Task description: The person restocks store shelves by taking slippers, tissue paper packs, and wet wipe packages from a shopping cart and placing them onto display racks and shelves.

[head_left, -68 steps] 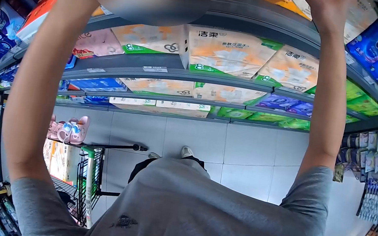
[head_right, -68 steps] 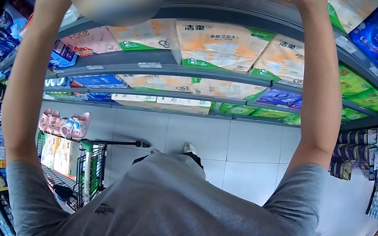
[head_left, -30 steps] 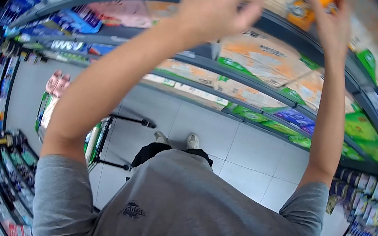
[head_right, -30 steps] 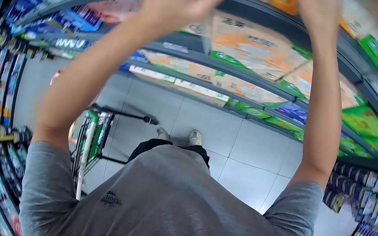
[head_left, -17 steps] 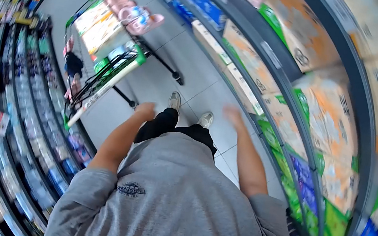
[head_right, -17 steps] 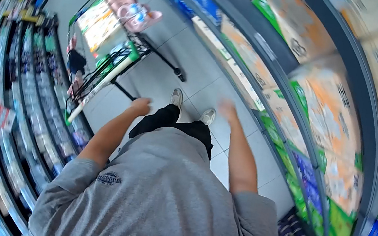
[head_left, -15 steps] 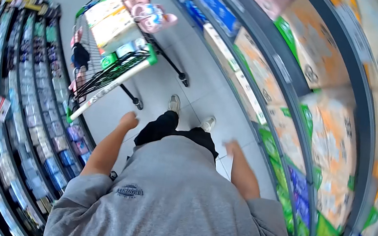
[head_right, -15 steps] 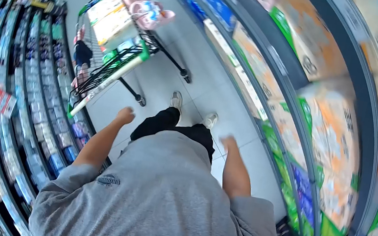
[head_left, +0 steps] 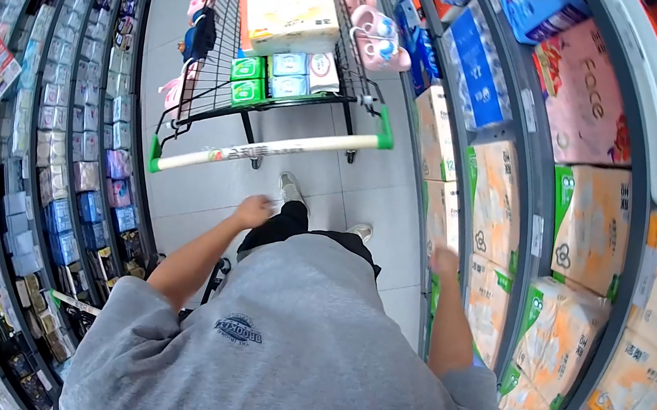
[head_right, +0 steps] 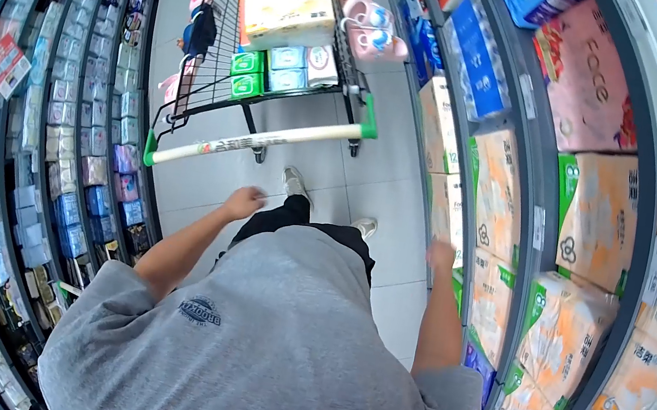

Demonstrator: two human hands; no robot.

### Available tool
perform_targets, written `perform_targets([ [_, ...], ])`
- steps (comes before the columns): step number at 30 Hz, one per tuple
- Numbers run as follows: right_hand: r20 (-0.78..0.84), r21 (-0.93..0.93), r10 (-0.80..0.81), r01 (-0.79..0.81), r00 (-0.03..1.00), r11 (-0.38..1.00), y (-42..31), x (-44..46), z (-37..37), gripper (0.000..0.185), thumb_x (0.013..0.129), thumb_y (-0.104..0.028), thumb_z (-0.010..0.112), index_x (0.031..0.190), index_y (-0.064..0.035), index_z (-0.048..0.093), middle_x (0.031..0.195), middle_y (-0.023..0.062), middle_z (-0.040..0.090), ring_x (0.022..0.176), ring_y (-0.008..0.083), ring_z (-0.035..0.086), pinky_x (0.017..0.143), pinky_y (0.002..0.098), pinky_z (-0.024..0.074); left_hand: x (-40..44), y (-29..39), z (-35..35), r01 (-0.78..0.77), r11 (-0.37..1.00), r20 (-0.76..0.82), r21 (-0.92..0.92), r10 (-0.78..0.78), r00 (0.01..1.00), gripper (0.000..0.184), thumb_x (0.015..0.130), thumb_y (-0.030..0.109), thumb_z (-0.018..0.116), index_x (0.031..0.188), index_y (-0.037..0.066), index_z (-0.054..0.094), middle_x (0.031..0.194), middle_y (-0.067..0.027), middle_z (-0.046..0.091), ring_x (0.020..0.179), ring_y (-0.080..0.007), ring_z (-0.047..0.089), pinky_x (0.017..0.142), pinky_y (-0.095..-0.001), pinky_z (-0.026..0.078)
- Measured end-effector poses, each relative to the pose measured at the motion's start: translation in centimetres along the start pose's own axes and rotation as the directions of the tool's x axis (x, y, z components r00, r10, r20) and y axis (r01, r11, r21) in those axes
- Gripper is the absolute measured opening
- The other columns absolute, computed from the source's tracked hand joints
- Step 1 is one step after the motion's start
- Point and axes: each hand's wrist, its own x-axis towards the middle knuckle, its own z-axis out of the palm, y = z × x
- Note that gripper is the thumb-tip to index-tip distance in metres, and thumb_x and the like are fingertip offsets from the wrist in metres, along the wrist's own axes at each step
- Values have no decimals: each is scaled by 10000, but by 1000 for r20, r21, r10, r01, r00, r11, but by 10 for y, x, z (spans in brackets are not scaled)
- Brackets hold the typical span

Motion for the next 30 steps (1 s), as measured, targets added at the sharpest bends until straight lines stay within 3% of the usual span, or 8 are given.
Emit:
perform_targets([
  [1,-65,347,136,-106,988,932,-38,19,-47,183,777,-209,579,705,-49,632,683,102,627,574,212,576,518,361,432,5,58,-19,-40,999,97,-26,42,994,331,806,225,614,1057,9,635,932,-165,671,876,-261,650,821,-344,499],
  [3,-192,916,400,18,896,400,-116,56,-143,169,829,-163,571,742,-34,637,644,31,578,515,103,470,470,252,360,5,127,-47,-304,902,32,-306,329,944,261,841,151,615,1056,4,631,957,-159,671,863,-249,654,798,-338,506],
  [8,-682,675,333,384,651,630,-288,96,-259,203,826,-175,618,901,10,657,806,126,665,761,242,620,714,341,473,14,181,-145,-637,712,-224,-295,597,770,186,839,116,617,988,11,651,951,-145,667,842,-262,654,766,-339,511],
  [10,-795,490,166,456,583,743,-338,99,-272,194,817,-175,631,912,-8,657,847,137,664,844,288,614,781,365,467,43,150,-167,-689,721,-520,73,617,590,158,827,101,614,954,19,660,925,-144,663,821,-285,649,737,-346,515],
  [17,-613,524,-6,412,790,746,-408,132,-263,234,782,-203,652,909,-8,666,877,162,675,835,303,635,774,376,490,125,27,-227,-112,992,-423,67,129,897,321,766,226,682,1018,31,649,1015,-213,637,866,-316,643,782,-402,501],
  [23,-136,879,53,96,989,467,-411,200,-275,259,760,-203,690,892,19,680,766,70,667,687,133,592,637,277,464,187,-22,-258,33,990,-335,-139,-78,939,410,758,285,665,1051,0,636,994,-210,659,941,-325,639,835,-383,488],
  [27,-130,848,83,67,988,526,-416,266,-275,251,753,-208,687,840,27,678,722,84,649,667,166,589,636,287,459,231,-48,-256,97,961,-300,-260,-176,938,425,752,301,666,1038,-12,637,838,-165,688,852,-288,666,796,-365,497],
  [30,-154,748,82,62,985,660,-411,348,-246,512,731,-257,705,1103,80,603,942,175,657,873,242,626,793,311,470,258,-61,-251,139,940,-338,-311,-246,908,473,743,333,668,1056,-19,625,897,-204,676,880,-291,662,807,-369,493],
])
